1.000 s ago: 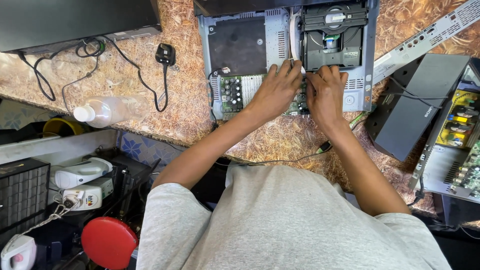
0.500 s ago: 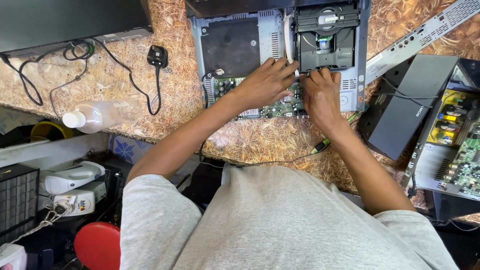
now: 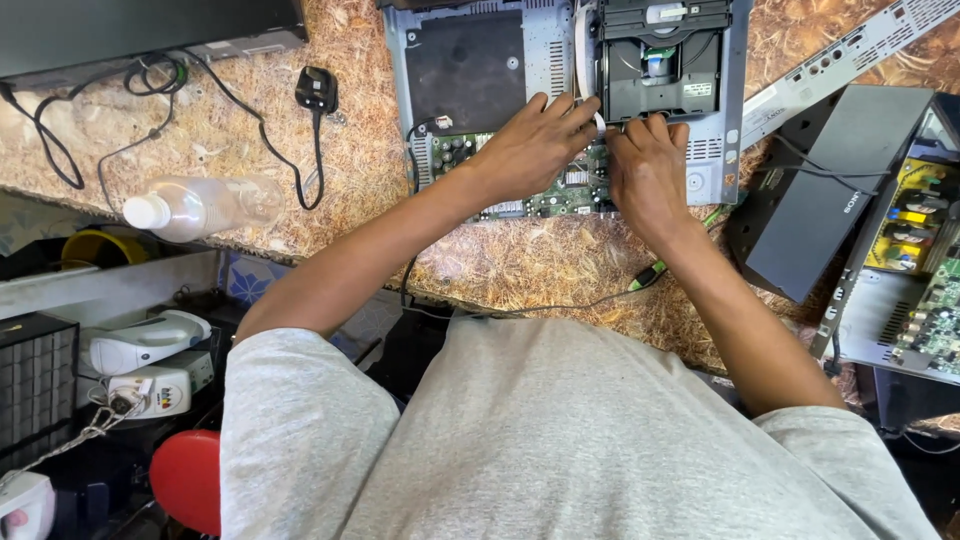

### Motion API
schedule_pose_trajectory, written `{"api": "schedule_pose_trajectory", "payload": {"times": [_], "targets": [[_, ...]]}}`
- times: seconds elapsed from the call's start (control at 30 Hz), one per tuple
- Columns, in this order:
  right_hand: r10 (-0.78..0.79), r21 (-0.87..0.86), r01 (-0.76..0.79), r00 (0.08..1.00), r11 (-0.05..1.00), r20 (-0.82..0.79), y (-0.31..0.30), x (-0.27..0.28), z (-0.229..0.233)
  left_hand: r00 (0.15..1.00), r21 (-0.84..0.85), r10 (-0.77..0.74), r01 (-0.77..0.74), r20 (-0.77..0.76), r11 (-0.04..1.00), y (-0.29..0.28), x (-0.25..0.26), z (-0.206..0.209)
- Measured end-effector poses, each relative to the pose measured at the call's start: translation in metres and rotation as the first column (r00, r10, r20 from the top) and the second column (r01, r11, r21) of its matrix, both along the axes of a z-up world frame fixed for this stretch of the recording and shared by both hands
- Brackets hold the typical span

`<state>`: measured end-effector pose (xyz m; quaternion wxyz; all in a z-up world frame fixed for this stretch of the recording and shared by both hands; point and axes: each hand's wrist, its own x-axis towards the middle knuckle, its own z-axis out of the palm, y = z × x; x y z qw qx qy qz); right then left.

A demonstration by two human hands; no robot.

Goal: The person works on an open electronic device, likely a DVD player, by connecting a white ribbon cable to the motherboard. They carefully align and press the connector into place, then tuck the cable into the device's chassis.

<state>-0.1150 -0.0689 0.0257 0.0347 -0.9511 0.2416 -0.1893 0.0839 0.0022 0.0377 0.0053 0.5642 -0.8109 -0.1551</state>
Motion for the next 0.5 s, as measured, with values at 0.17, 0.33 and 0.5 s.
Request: {"api": "schedule_pose_trajectory", "payload": {"times": [0.17,0.33,0.5], "targets": [[-0.007,0.123,0.006,1.000,0.992,0.013,0.008,-0.004,0.021,0.974,-0.049,0.120,-0.132,-0.193,0.990,0.011,-0.005,0.009],[-0.127,0.288,0.072,0.976,0.955,0.177,0.025,-0.009,0.008,0.842,-0.068,0.265,-0.334,-0.469,0.940,0.032,-0.011,0.002],[-0.195,0.281,0.143,0.967,0.949,0.167,0.054,-0.003,0.007,0.625,-0.065,0.491,-0.655,-0.607,0.753,0.050,-0.013,-0.020]]}}
